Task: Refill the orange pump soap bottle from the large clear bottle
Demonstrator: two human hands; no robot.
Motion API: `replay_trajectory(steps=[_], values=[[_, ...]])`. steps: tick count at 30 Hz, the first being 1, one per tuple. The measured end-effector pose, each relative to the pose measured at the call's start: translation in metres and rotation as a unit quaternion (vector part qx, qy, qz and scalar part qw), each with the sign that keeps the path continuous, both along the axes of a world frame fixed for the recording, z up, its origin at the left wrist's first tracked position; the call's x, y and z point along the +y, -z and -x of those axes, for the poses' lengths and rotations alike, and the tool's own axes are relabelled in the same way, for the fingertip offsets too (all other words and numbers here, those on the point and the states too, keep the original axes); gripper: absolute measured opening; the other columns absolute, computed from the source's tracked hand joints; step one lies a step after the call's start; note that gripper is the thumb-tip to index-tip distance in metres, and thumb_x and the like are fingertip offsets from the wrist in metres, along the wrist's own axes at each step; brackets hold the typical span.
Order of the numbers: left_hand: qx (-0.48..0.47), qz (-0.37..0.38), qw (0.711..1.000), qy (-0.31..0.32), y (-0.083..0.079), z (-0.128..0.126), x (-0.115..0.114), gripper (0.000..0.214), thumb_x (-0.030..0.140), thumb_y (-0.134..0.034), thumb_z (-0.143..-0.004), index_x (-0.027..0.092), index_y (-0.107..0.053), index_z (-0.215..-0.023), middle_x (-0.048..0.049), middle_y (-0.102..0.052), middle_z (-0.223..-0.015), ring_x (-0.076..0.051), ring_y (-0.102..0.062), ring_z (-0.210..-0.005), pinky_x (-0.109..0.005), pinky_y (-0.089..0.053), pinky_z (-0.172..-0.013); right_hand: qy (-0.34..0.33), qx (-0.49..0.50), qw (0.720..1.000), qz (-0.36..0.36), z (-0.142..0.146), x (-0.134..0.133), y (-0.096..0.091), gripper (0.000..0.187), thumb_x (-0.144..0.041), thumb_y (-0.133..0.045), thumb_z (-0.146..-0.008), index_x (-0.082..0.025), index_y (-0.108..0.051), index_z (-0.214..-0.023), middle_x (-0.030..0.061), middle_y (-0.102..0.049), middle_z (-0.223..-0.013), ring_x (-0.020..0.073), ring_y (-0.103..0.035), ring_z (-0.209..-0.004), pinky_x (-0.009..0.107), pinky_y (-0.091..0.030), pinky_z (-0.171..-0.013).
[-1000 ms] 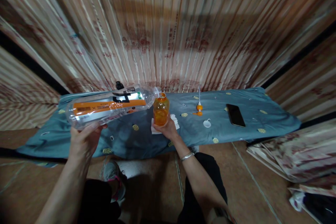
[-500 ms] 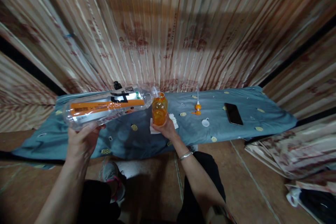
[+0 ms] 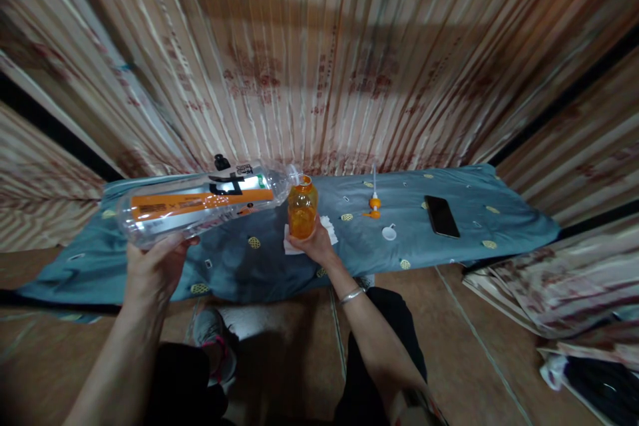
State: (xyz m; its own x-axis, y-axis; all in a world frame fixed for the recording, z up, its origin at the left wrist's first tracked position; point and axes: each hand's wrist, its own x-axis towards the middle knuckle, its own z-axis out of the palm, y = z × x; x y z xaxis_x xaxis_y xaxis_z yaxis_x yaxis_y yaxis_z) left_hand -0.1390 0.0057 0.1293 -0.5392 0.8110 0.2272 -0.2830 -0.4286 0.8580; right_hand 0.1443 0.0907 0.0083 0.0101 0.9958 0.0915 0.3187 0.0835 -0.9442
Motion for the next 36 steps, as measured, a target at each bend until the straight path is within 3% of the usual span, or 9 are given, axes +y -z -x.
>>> replay_trajectory(steps=[5, 12, 21, 29, 36], values=[[0.0, 0.0, 1.0, -0.005, 0.004, 0.002, 0.001, 0.063, 0.032, -0.117, -0.051, 0.025, -0.086, -0.105, -0.0032, -0.087, -0.102, -0.021, -0.077, -0.079, -0.027, -0.06, -0.059, 0.008, -0.005, 1.0, -0.006, 0.0, 0.001, 0.003, 0.063, -0.042, -0.107, -0.066, -0.03, -0.078, -0.121, 0.0054, -0.097, -0.122, 0.0331, -0.095, -0.115, 0.051, -0.078, -0.111], [-0.001, 0.005, 1.0, -0.007, 0.002, -0.001, 0.0, 0.062, 0.032, -0.116, -0.052, 0.026, -0.088, -0.107, -0.0039, -0.088, -0.102, -0.022, -0.077, -0.081, -0.027, -0.06, -0.06, -0.008, 0.019, 1.0, 0.002, -0.002, 0.002, 0.009, 0.07, -0.046, -0.108, -0.067, -0.029, -0.076, -0.126, 0.0076, -0.096, -0.124, 0.036, -0.093, -0.121, 0.057, -0.075, -0.118], [-0.009, 0.01, 1.0, -0.007, -0.002, -0.003, -0.001, 0.078, 0.03, -0.117, -0.047, 0.027, -0.089, -0.119, -0.0019, -0.086, -0.095, -0.021, -0.075, -0.076, -0.027, -0.058, -0.059, -0.002, 0.011, 1.0, -0.012, 0.0, 0.002, 0.011, 0.065, -0.039, -0.108, -0.07, -0.03, -0.08, -0.127, 0.0073, -0.095, -0.124, 0.0384, -0.092, -0.124, 0.058, -0.077, -0.116], [0.006, 0.006, 1.0, -0.003, 0.003, 0.001, 0.0, 0.108, 0.037, -0.122, -0.047, 0.027, -0.082, -0.147, -0.0011, -0.085, -0.1, -0.022, -0.075, -0.08, -0.029, -0.056, -0.064, 0.004, 0.011, 1.0, 0.008, 0.001, 0.001, 0.006, 0.067, -0.037, -0.109, -0.068, -0.03, -0.078, -0.127, 0.0071, -0.096, -0.126, 0.0378, -0.093, -0.123, 0.059, -0.075, -0.12], [-0.014, 0.013, 1.0, -0.007, 0.0, -0.001, -0.002, 0.086, 0.03, -0.12, -0.046, 0.024, -0.088, -0.125, -0.002, -0.086, -0.099, -0.021, -0.075, -0.077, -0.029, -0.057, -0.061, 0.016, 0.005, 1.0, -0.002, 0.002, -0.001, 0.001, 0.066, -0.036, -0.11, -0.065, -0.03, -0.08, -0.123, 0.0051, -0.097, -0.122, 0.0363, -0.095, -0.118, 0.056, -0.077, -0.116]])
